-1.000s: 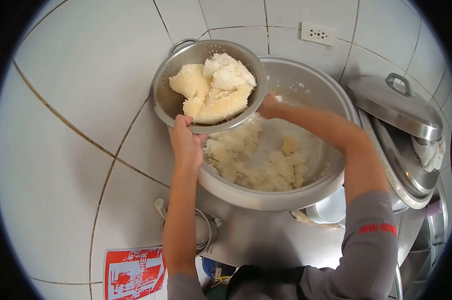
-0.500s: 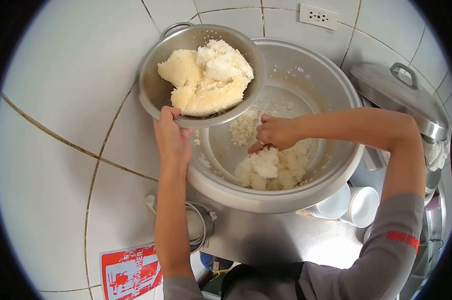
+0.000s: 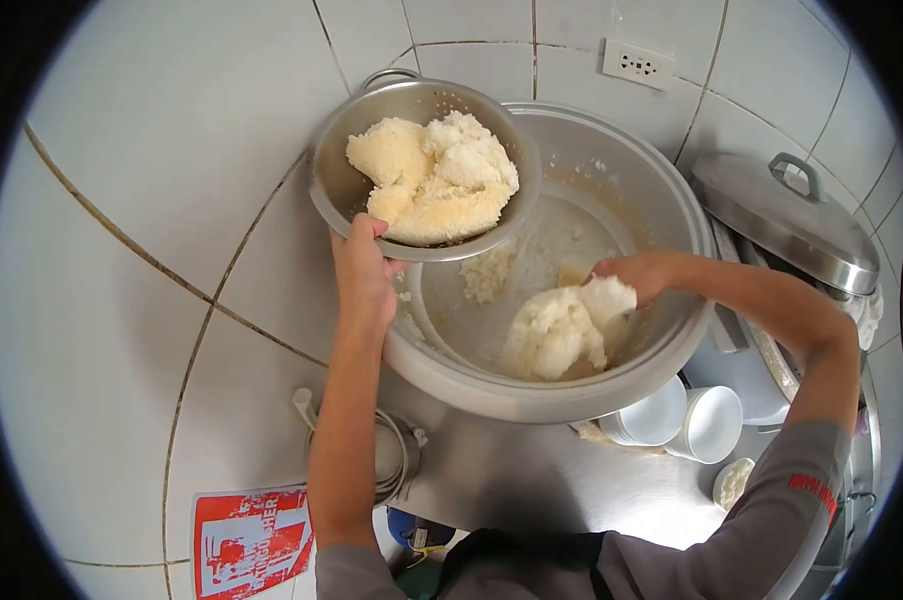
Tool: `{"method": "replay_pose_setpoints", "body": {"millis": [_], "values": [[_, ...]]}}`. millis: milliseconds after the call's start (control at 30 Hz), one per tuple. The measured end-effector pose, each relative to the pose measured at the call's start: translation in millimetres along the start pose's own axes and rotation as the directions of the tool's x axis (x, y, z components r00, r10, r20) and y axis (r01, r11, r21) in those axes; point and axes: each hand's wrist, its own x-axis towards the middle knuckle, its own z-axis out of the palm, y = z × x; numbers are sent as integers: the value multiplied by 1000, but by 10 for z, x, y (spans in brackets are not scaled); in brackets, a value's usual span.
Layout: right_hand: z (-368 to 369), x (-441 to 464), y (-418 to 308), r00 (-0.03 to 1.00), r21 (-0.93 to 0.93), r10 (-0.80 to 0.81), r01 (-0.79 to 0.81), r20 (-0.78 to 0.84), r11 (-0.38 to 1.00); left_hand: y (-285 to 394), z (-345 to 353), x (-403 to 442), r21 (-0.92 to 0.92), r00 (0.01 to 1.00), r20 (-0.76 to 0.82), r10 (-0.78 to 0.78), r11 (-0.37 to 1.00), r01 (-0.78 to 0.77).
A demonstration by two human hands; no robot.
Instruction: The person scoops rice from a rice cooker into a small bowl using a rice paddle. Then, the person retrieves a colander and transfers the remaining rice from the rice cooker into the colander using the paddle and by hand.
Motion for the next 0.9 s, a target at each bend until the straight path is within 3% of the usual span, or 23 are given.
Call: {"method": "replay_pose_setpoints", "body": {"millis": [67,100,167,267,333,400,433,500,533,567,600,633,667,700,733,767,867,900], "values": [[10,-97,307,995,-65,90,-92,-29,994,19,34,-26,47,999,-30,-20,999,21],[71,-14,859,990,-120,137,-138,-15,983,38,53,-38,71,999,-43,-27,997,30],[-111,-39,1033,984,-134,175,-177,-29,975,39,50,-40,81,999,6,-46,996,46],[-657,-475,303,987,-65,93,-102,-132,993,76,84,-72,115,998,45,-47,993,42],[-942,-547,294,966,-65,46,-64,-253,996,99,112,-103,132,995,66,-68,990,59],[-1268,-607,327,940,-146,28,-82,-339,986,128,129,-124,138,988,97,-118,985,104],[-1438,-591,-63,935,-249,-14,-80,-355,965,123,121,-117,143,984,106,-143,981,127],[-1724,-379,-271,885,-75,199,-252,-420,965,114,106,-92,157,974,129,-189,973,168],[-1801,-292,-620,884,-113,296,-357,-362,927,128,115,-110,164,971,136,-199,971,176],[-1911,34,-364,853,-586,-84,-279,-515,761,147,130,-137,169,968,142,-208,968,183],[-1737,253,-477,697,-617,-202,-415,-688,669,162,142,-152,173,965,148,-216,967,189],[-1506,513,-786,600,-548,-96,-638,-794,541,156,135,-139,169,959,162,-231,964,203],[-1278,843,-895,489,-418,4,-750,-872,512,127,115,-107,168,954,176,-243,962,214],[-1015,1070,-960,534,-556,-155,-789,-831,262,101,92,-75,165,948,188,-255,960,226],[-788,1176,-1098,549,-586,-205,-774,-810,241,77,79,-36,161,951,189,-245,963,216],[-734,1225,-1161,603,-613,-132,-737,-787,286,46,66,-12,162,952,187,-241,964,212],[-935,1128,-1025,579,-603,-207,-665,-789,441,91,121,-101,173,972,160,-174,974,146],[-1070,991,-1058,529,-533,-160,-694,-834,485,130,140,-134,180,979,149,-141,977,114]]}}
